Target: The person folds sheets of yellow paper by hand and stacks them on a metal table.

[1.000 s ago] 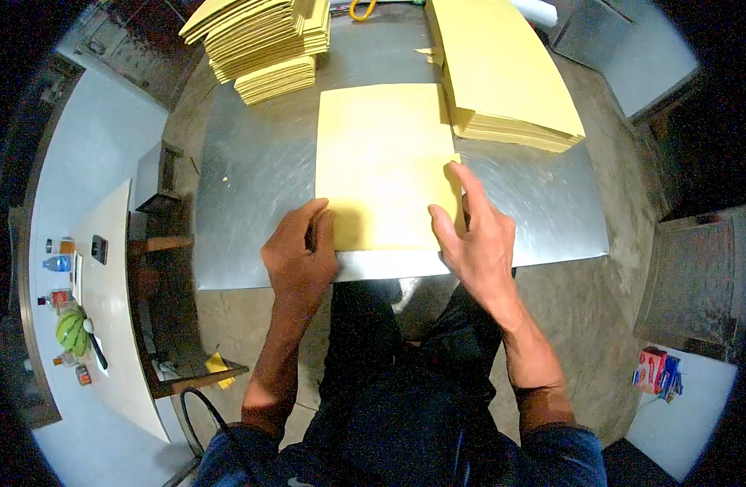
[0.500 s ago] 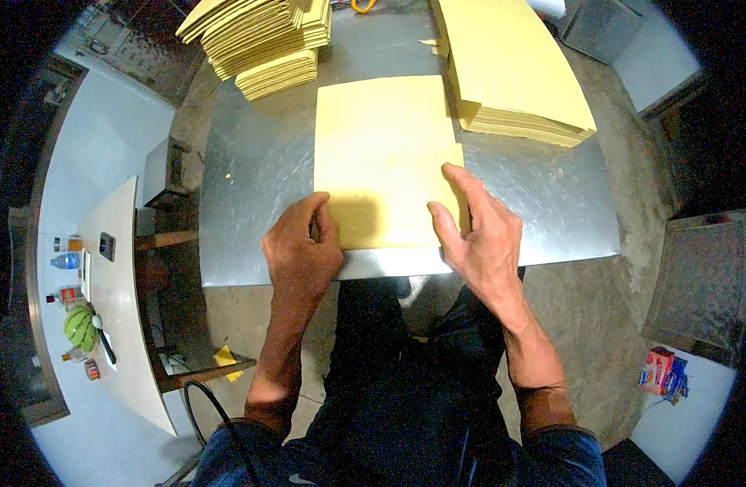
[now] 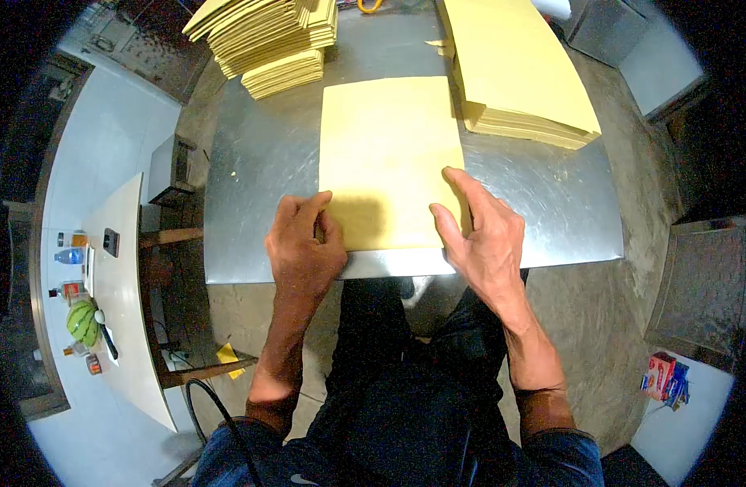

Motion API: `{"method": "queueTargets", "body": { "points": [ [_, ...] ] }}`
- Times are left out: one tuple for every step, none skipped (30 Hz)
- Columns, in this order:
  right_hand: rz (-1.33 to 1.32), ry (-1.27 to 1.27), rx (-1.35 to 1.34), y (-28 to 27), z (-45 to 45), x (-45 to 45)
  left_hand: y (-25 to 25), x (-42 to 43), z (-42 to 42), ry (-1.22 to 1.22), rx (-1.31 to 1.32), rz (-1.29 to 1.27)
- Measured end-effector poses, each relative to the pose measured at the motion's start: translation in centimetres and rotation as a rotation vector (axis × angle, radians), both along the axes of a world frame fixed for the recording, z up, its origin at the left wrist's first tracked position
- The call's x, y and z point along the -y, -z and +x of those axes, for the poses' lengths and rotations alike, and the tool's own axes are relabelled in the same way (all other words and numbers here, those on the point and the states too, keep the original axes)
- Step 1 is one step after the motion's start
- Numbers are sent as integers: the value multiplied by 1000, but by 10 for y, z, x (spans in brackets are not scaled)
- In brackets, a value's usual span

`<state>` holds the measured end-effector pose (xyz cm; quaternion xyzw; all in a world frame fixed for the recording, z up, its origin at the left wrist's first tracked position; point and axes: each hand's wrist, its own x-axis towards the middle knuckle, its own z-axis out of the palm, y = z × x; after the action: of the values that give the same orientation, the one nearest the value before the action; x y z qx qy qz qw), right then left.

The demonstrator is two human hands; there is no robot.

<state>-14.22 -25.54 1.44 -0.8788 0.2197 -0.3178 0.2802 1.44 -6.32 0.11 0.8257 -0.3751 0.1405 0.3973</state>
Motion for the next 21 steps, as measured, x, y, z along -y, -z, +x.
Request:
{"method": "queueTargets", "body": {
  "points": [
    [5,0,3,0,0,0,1,0,0,1,0,-5],
    [11,0,6,0,0,-1,2,-1,-1,3,-1,-8],
    [16,0,8,0,0,-1,3,0,-1,6,-3,-14],
    [-15,-5,31,1,2,0,2,1,-1,-16,41,18],
    [-44,-7,51,2,7,3,0,2,2,-33,83,52],
    [-64,5,52,4,0,1,1,2,-4,-34,108,94],
    [36,24,-21,-6,-3,-4,1,2,-5,-29,91,92],
    [27,19,51,-8,-2,-5,0,4,-4,-25,78,87],
    [15,12,125,-8,-2,-7,1,4,-3,-23,69,80],
    [-98,4,130,-10,-6,-9,2,3,-3,-23,3,93],
    [-211,-7,137,-12,-9,-10,2,4,-4,-26,17,102],
    [-324,-20,146,-15,-10,-12,1,5,-4,-32,34,112],
    [-434,-100,134,-23,-10,-19,1,5,-4,-36,52,126],
    [-392,-158,137,-16,-8,-32,3,3,-2,-25,91,119],
    [-353,-211,142,-10,-5,-44,5,3,1,-9,131,109],
    [-374,-256,77,-11,-5,-55,7,4,2,12,172,97],
    [-394,-301,12,-12,-5,-62,5,5,2,9,152,102],
    [-445,-281,30,-1,0,-64,2,6,0,5,129,111],
    [-437,-276,31,5,-4,-63,0,6,-2,-1,107,120],
    [-429,-276,34,8,-9,-62,-2,6,-3,-8,97,128],
    [-420,-282,39,10,-14,-60,-2,6,-3,-5,113,139]
  ]
}}
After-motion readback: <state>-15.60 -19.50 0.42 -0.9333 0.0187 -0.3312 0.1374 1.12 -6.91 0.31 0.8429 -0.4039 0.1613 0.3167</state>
